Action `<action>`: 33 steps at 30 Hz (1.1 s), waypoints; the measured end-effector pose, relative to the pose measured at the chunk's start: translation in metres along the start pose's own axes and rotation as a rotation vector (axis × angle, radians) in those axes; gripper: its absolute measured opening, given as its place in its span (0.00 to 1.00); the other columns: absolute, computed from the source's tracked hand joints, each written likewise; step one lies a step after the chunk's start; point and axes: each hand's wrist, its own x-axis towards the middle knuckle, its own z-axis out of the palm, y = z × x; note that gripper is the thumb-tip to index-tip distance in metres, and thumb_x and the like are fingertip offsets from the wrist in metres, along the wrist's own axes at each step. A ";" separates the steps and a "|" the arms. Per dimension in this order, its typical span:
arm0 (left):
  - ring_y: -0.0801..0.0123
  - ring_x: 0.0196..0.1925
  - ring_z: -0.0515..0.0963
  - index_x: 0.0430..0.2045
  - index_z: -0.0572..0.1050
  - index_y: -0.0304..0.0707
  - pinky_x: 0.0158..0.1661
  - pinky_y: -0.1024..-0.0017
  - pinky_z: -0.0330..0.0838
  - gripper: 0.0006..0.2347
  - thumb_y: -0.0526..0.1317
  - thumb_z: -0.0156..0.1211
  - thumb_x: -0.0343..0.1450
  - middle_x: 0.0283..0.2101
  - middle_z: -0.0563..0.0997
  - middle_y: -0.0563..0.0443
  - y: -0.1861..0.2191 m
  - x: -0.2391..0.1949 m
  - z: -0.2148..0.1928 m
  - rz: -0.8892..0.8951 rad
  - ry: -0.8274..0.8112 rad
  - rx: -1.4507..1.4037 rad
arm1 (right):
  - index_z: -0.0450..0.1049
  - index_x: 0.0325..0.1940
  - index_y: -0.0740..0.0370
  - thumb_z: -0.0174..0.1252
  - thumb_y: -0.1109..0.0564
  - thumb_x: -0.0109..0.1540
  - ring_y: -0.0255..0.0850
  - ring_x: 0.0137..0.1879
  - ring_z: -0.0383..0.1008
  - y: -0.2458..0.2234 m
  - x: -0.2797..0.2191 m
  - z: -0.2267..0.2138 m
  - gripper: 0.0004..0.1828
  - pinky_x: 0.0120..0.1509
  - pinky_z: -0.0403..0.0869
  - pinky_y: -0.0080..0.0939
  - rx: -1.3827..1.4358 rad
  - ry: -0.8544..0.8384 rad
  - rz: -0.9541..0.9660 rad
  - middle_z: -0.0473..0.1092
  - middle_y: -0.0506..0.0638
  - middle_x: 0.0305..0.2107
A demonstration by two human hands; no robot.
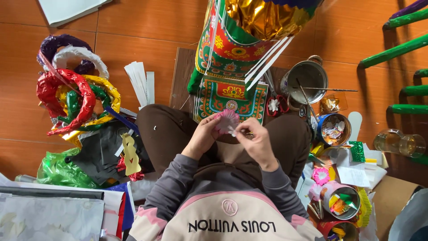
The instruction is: Decorating traditional craft horses with paper flowers and stickers while sitting on the floor.
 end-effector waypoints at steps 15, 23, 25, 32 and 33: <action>0.64 0.31 0.85 0.50 0.73 0.29 0.36 0.68 0.82 0.13 0.38 0.54 0.74 0.31 0.82 0.42 -0.015 0.000 -0.009 -0.020 -0.112 0.134 | 0.71 0.26 0.59 0.69 0.65 0.50 0.46 0.55 0.67 0.033 0.001 0.025 0.11 0.54 0.71 0.41 -0.355 0.109 -0.190 0.64 0.50 0.51; 0.63 0.32 0.85 0.46 0.75 0.27 0.37 0.64 0.81 0.12 0.36 0.54 0.73 0.33 0.82 0.43 -0.011 -0.010 0.003 -0.021 -0.077 0.162 | 0.67 0.27 0.56 0.69 0.63 0.50 0.47 0.53 0.70 0.043 -0.001 0.022 0.15 0.52 0.73 0.44 -0.328 0.144 -0.006 0.65 0.48 0.45; 0.62 0.31 0.85 0.45 0.75 0.27 0.36 0.64 0.81 0.11 0.36 0.54 0.73 0.32 0.82 0.44 -0.024 0.003 -0.021 -0.031 -0.064 0.158 | 0.67 0.37 0.55 0.70 0.61 0.50 0.44 0.47 0.73 0.052 -0.001 0.022 0.18 0.47 0.73 0.42 -0.195 0.089 0.180 0.69 0.49 0.41; 0.65 0.28 0.84 0.41 0.74 0.28 0.35 0.65 0.82 0.09 0.37 0.55 0.73 0.27 0.80 0.47 0.018 -0.029 0.034 -0.047 -0.008 0.018 | 0.72 0.53 0.60 0.58 0.59 0.63 0.32 0.47 0.69 0.054 -0.007 0.014 0.14 0.52 0.69 0.32 0.421 0.026 0.434 0.71 0.47 0.39; 0.65 0.28 0.84 0.41 0.74 0.28 0.35 0.65 0.82 0.09 0.37 0.55 0.73 0.27 0.80 0.47 0.022 -0.033 0.041 -0.046 -0.009 0.019 | 0.72 0.53 0.60 0.58 0.59 0.63 0.32 0.47 0.69 0.054 -0.008 0.016 0.14 0.52 0.69 0.32 0.421 0.026 0.432 0.71 0.47 0.39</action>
